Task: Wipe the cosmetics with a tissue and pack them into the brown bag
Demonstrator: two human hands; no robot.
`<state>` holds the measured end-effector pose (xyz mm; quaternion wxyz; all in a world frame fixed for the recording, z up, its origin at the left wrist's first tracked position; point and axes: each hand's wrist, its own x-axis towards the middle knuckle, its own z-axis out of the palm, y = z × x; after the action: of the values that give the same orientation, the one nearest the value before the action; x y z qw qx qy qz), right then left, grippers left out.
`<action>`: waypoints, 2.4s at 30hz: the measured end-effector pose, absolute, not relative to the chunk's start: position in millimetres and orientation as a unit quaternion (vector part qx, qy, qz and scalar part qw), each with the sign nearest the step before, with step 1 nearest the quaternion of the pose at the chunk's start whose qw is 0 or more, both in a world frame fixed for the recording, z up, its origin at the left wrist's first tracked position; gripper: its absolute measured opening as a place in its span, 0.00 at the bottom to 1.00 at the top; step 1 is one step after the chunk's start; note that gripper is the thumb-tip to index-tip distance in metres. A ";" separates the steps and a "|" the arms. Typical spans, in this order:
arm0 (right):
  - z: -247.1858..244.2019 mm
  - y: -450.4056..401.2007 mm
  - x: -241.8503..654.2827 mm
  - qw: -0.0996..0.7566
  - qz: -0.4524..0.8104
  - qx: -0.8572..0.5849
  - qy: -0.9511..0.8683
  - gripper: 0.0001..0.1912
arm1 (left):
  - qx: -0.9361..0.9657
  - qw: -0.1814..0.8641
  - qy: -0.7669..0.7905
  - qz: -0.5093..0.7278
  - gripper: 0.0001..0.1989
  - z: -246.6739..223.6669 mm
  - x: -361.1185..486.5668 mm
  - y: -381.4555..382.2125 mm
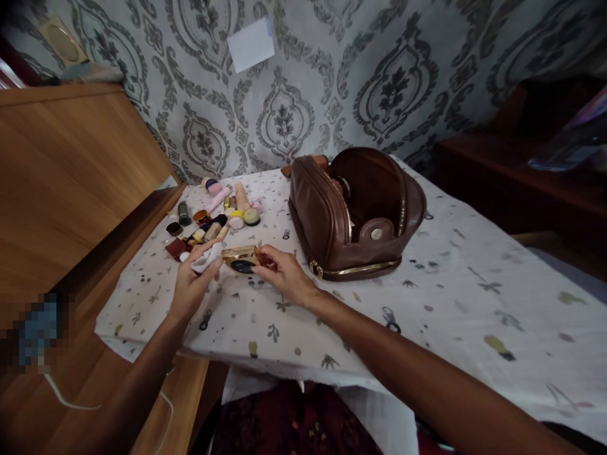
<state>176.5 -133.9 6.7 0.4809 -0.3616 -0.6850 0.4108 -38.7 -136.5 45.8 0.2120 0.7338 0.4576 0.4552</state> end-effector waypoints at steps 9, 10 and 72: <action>10.8 -141.3 176.4 0.455 0.247 -0.437 -0.735 0.08 | 0.833 0.026 0.413 0.367 0.22 45.4 -22.8 -143.7; 12.0 -142.3 176.4 0.452 0.234 -0.437 -0.742 0.08 | 0.842 0.008 0.407 0.355 0.24 47.3 -19.9 -145.7; 6.9 -130.2 178.7 0.471 0.570 -0.383 -0.554 0.22 | 0.804 0.095 0.417 0.414 0.17 24.9 -24.1 -110.1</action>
<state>178.7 -130.2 6.9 0.4706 -0.3829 -0.5540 0.5701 -24.1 -110.1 24.9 0.0946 0.8039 0.4168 0.4136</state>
